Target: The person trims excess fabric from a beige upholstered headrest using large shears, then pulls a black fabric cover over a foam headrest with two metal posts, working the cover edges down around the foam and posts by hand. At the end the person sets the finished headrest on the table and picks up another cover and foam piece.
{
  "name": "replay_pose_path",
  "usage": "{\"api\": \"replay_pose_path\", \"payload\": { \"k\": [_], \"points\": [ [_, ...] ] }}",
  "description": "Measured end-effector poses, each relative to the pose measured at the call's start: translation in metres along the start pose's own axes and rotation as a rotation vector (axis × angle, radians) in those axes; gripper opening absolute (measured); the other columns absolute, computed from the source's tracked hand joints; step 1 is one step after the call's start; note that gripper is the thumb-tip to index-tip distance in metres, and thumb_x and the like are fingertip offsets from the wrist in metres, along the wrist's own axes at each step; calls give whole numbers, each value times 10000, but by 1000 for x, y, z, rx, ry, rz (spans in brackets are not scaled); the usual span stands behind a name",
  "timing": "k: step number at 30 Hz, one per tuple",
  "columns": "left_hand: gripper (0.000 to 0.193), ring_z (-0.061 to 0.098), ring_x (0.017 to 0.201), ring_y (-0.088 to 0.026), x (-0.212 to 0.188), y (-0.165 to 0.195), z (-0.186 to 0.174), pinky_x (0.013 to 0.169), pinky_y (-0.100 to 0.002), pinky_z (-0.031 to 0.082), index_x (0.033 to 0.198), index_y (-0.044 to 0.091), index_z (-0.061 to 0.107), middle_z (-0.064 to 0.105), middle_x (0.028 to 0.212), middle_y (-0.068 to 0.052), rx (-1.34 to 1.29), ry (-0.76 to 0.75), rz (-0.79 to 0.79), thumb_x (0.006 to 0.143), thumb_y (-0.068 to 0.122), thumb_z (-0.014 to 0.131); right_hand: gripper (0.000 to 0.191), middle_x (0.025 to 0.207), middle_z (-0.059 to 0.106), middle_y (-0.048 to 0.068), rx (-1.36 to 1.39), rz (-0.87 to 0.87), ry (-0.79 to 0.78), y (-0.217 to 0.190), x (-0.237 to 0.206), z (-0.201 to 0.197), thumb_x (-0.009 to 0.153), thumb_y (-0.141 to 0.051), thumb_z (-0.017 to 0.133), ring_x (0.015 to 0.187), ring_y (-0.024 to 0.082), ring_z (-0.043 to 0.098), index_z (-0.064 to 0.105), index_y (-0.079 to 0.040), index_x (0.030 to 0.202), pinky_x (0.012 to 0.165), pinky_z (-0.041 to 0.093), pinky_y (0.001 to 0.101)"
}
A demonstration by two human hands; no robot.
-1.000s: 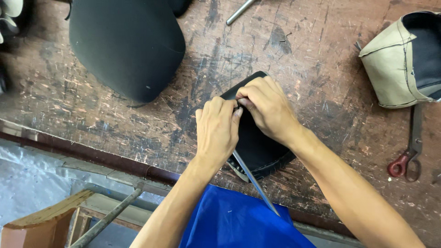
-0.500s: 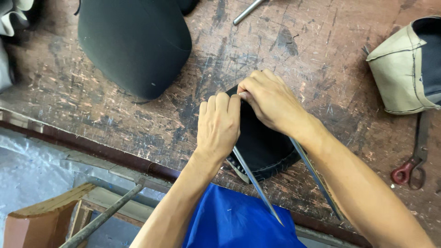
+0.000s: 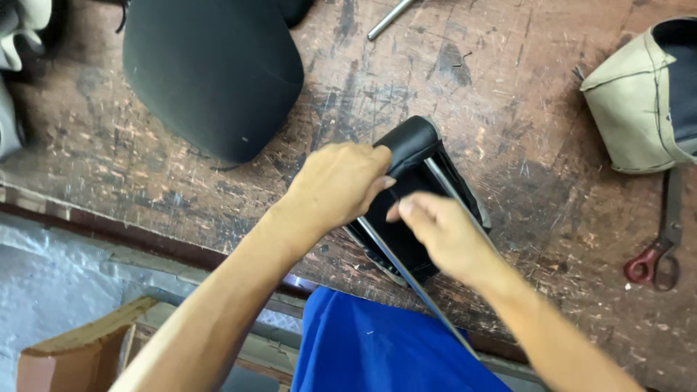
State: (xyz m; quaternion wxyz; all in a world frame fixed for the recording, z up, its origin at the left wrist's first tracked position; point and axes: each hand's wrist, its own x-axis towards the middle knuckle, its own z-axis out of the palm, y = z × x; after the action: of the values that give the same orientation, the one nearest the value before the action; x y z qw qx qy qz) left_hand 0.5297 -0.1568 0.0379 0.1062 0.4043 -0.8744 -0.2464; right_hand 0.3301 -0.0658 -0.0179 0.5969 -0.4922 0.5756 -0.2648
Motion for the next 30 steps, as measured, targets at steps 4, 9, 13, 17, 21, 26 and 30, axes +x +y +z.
{"api": "replay_pose_path", "payload": {
  "k": [4, 9, 13, 17, 21, 26, 30],
  "points": [
    [224, 688, 770, -396, -14, 6, -8, 677, -512, 512, 960, 122, 672, 700, 770, -172, -16, -269, -242, 978, 340, 626, 288, 716, 424, 37, 453, 69, 101, 8, -30, 22, 1101, -170, 584, 642, 122, 339, 669, 70, 965, 580, 283, 290],
    [383, 605, 561, -173, -85, 4, 8, 524, -389, 485, 801, 30, 638, 627, 642, -76, -641, -96, -661, 1009, 352, 627, 223, 1143, 532, 42, 765, -331, -32, -4, -40, 54, 1036, -129, 499, 1075, 150, 509, 623, 9, 911, 923, 430, 331],
    [240, 405, 481, -80, -132, 49, 61, 428, -272, 301, 870, 121, 654, 499, 630, 29, -1352, 191, -1179, 972, 337, 626, 219, 1031, 619, 98, 995, -205, -44, -14, -52, 68, 970, -136, 476, 1002, 190, 577, 558, -57, 783, 972, 450, 357],
    [203, 351, 471, -57, -149, 95, 108, 417, -245, 262, 853, 145, 651, 442, 616, 65, -1667, 149, -1172, 979, 304, 651, 315, 723, 409, 38, 1399, -219, -44, -2, -74, 52, 1050, -148, 476, 667, 155, 415, 391, -111, 749, 731, 396, 357],
    [261, 504, 572, -183, -147, 88, 88, 499, -318, 367, 821, 110, 615, 550, 686, 0, -616, 35, -451, 997, 291, 680, 368, 653, 361, 15, 1242, -42, 132, 26, -110, 25, 1069, -176, 442, 567, 119, 322, 362, -120, 714, 572, 328, 319],
    [233, 626, 765, -325, -106, 74, 49, 675, -432, 491, 754, 77, 574, 629, 842, -125, -270, 98, 217, 875, 217, 717, 375, 648, 376, 16, 1233, 9, 304, 52, -139, 40, 1080, -205, 426, 569, 121, 322, 392, -123, 716, 586, 328, 323],
    [203, 677, 810, -271, -68, 71, 59, 725, -347, 541, 872, 26, 651, 718, 956, -122, -668, -173, 214, 887, 195, 764, 342, 658, 381, 10, 1247, 20, 417, 54, -149, 47, 1061, -208, 431, 564, 112, 319, 395, -119, 732, 578, 331, 327]
  ]
}}
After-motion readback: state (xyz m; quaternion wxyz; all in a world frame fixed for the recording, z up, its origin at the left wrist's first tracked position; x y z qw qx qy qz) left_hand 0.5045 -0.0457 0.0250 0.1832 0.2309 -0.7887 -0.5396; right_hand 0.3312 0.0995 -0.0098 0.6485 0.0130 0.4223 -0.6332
